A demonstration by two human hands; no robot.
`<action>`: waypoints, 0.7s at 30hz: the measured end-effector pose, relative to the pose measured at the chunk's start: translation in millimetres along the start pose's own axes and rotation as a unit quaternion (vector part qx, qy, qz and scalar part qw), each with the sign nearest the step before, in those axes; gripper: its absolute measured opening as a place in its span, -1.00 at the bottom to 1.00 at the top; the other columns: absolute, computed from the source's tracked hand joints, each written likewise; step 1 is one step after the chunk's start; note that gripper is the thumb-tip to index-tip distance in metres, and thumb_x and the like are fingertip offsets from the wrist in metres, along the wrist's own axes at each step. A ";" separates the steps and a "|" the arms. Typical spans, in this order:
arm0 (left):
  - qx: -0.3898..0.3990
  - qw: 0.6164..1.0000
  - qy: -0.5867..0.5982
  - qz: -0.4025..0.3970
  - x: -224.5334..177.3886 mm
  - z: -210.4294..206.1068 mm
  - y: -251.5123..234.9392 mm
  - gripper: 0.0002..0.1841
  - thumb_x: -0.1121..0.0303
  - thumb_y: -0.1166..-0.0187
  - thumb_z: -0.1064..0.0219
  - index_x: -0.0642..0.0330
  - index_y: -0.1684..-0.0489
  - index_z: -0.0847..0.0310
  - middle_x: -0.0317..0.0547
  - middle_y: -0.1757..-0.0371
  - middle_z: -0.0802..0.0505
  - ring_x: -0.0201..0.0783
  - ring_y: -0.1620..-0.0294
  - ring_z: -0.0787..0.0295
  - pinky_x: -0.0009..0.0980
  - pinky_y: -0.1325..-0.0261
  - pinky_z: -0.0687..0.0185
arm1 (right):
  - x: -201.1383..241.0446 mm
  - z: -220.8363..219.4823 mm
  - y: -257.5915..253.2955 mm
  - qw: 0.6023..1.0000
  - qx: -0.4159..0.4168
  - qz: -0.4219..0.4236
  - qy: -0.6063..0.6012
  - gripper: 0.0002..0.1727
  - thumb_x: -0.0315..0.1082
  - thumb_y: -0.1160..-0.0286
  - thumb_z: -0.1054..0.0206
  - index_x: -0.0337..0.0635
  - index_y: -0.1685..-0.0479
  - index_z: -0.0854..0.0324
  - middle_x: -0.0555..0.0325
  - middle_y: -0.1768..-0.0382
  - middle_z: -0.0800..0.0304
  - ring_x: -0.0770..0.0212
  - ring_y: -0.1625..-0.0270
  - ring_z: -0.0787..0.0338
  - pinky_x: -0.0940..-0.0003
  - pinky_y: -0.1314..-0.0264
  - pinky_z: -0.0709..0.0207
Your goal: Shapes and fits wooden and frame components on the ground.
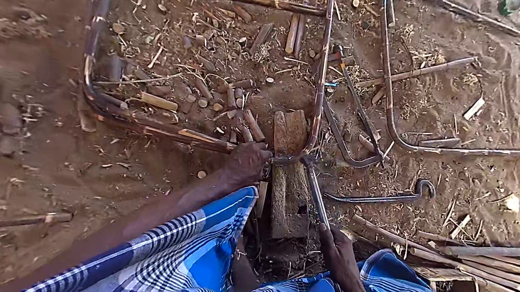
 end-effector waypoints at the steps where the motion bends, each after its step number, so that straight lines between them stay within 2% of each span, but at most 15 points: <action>1: -0.003 1.000 -0.003 0.006 -0.8 -1.4 0.6 -0.78 0.43 -0.62 -0.34 0.25 -0.10 -0.83 0.15 -0.10 -0.87 0.16 -0.17 -0.83 0.10 -0.24 -0.72 | 2.3 -0.4 -0.8 1.000 0.003 0.001 0.009 -0.40 0.31 -0.73 0.03 0.01 0.26 -0.66 0.24 0.68 -0.46 0.22 0.66 -0.49 0.18 0.54 -0.45; 5: 0.007 1.000 -0.004 0.012 -4.0 -1.7 1.2 -0.77 0.46 -0.63 -0.34 0.27 -0.12 -0.82 0.18 -0.12 -0.86 0.18 -0.20 -0.82 0.10 -0.25 -0.71 | 15.3 1.2 0.4 0.999 -0.017 0.037 0.034 -0.34 0.39 -0.67 0.06 0.04 0.43 -0.58 0.28 0.74 -0.40 0.27 0.70 -0.45 0.22 0.60 -0.39; 7: 0.006 1.000 -0.002 0.012 -5.1 -0.2 1.0 -0.77 0.44 -0.62 -0.34 0.25 -0.11 -0.83 0.16 -0.12 -0.86 0.17 -0.19 -0.82 0.09 -0.25 -0.71 | 31.8 8.0 3.8 0.997 -0.019 0.044 0.065 -0.31 0.41 -0.68 0.11 0.03 0.39 -0.60 0.27 0.72 -0.42 0.24 0.66 -0.49 0.18 0.56 -0.42; 9: -0.001 1.000 -0.009 0.018 -3.4 -0.7 0.5 -0.77 0.43 -0.64 -0.33 0.23 -0.12 -0.83 0.13 -0.15 -0.86 0.14 -0.22 -0.81 0.06 -0.27 -0.71 | 50.6 13.2 11.7 0.989 -0.050 0.130 0.045 -0.28 0.44 -0.67 0.15 0.04 0.39 -0.57 0.33 0.75 -0.37 0.31 0.73 -0.43 0.27 0.66 -0.38; 11: -0.010 1.000 -0.016 0.017 -3.1 -5.3 2.6 -0.78 0.43 -0.66 -0.31 0.24 -0.12 -0.82 0.13 -0.15 -0.85 0.14 -0.22 -0.80 0.04 -0.26 -0.72 | 50.3 10.0 15.9 0.972 -0.070 0.223 0.018 -0.28 0.44 -0.70 0.18 0.00 0.39 -0.51 0.35 0.76 -0.31 0.38 0.77 -0.37 0.36 0.74 -0.34; 12: -0.005 1.000 -0.014 0.016 -5.6 -6.7 4.4 -0.77 0.45 -0.66 -0.30 0.26 -0.12 -0.81 0.15 -0.16 -0.85 0.16 -0.23 -0.80 0.06 -0.27 -0.71 | 39.1 6.1 13.6 0.974 -0.065 0.214 0.046 -0.29 0.39 -0.73 0.17 -0.03 0.39 -0.53 0.33 0.75 -0.35 0.37 0.75 -0.41 0.34 0.71 -0.38; 13: 0.005 1.000 -0.009 0.015 -9.9 -6.4 5.8 -0.77 0.45 -0.65 -0.30 0.28 -0.13 -0.80 0.17 -0.18 -0.84 0.17 -0.26 -0.79 0.06 -0.30 -0.70 | 26.2 3.9 8.9 0.985 -0.036 0.144 0.087 -0.31 0.34 -0.74 0.13 -0.05 0.35 -0.59 0.27 0.71 -0.44 0.29 0.68 -0.51 0.23 0.62 -0.47; 14: 0.016 1.000 -0.001 0.019 -13.8 -3.1 4.7 -0.75 0.46 -0.64 -0.31 0.30 -0.16 -0.79 0.20 -0.22 -0.83 0.19 -0.30 -0.76 0.08 -0.36 -0.67 | 19.6 5.8 0.1 0.993 0.016 0.047 0.111 -0.30 0.34 -0.75 0.13 -0.09 0.28 -0.63 0.15 0.60 -0.52 0.15 0.54 -0.61 0.05 0.42 -0.55; 15: 0.022 0.999 0.000 0.026 -14.5 1.2 1.8 -0.74 0.46 -0.63 -0.31 0.31 -0.18 -0.78 0.20 -0.25 -0.82 0.19 -0.34 -0.75 0.07 -0.41 -0.64 | 22.8 8.4 -6.2 0.993 0.040 -0.006 0.108 -0.28 0.34 -0.75 0.15 -0.10 0.27 -0.64 0.12 0.56 -0.54 0.11 0.48 -0.62 0.01 0.34 -0.56; 16: 0.022 0.999 -0.003 0.030 -12.1 3.7 0.3 -0.74 0.46 -0.64 -0.30 0.31 -0.17 -0.78 0.19 -0.25 -0.82 0.18 -0.34 -0.74 0.05 -0.42 -0.64 | 33.4 10.9 -6.2 0.996 0.038 -0.008 0.078 -0.26 0.36 -0.74 0.16 -0.09 0.35 -0.64 0.15 0.61 -0.50 0.14 0.54 -0.57 0.06 0.42 -0.51; 17: 0.022 0.999 -0.005 0.031 -9.4 4.0 0.1 -0.74 0.47 -0.64 -0.29 0.30 -0.17 -0.78 0.18 -0.24 -0.82 0.18 -0.34 -0.74 0.05 -0.42 -0.64 | 48.4 13.8 2.8 0.999 0.019 0.032 0.031 -0.25 0.37 -0.72 0.17 -0.05 0.45 -0.61 0.22 0.69 -0.44 0.21 0.65 -0.49 0.17 0.55 -0.45; 19: 0.010 1.000 0.002 0.016 -8.4 -3.6 3.9 -0.77 0.48 -0.63 -0.31 0.32 -0.11 -0.79 0.20 -0.18 -0.83 0.19 -0.29 -0.77 0.07 -0.36 -0.67 | 75.2 20.6 28.7 0.981 -0.029 0.176 -0.071 -0.27 0.44 -0.69 0.14 0.03 0.50 -0.53 0.36 0.75 -0.35 0.39 0.75 -0.36 0.39 0.71 -0.33; 21: -0.019 1.000 0.004 -0.002 -7.7 -6.5 3.7 -0.82 0.47 -0.61 -0.33 0.34 0.01 -0.81 0.20 -0.08 -0.85 0.18 -0.19 -0.80 0.07 -0.27 -0.71 | 67.5 16.7 28.5 0.953 -0.080 0.285 -0.064 -0.29 0.42 -0.72 0.19 0.00 0.43 -0.48 0.37 0.71 -0.37 0.44 0.70 -0.40 0.42 0.68 -0.38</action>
Point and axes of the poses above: each hand's wrist, its own y-axis away from the middle knuckle, its own z-axis out of the back of the hand, x = y × z, the point moved 5 cm from there along -y, towards the middle knuckle
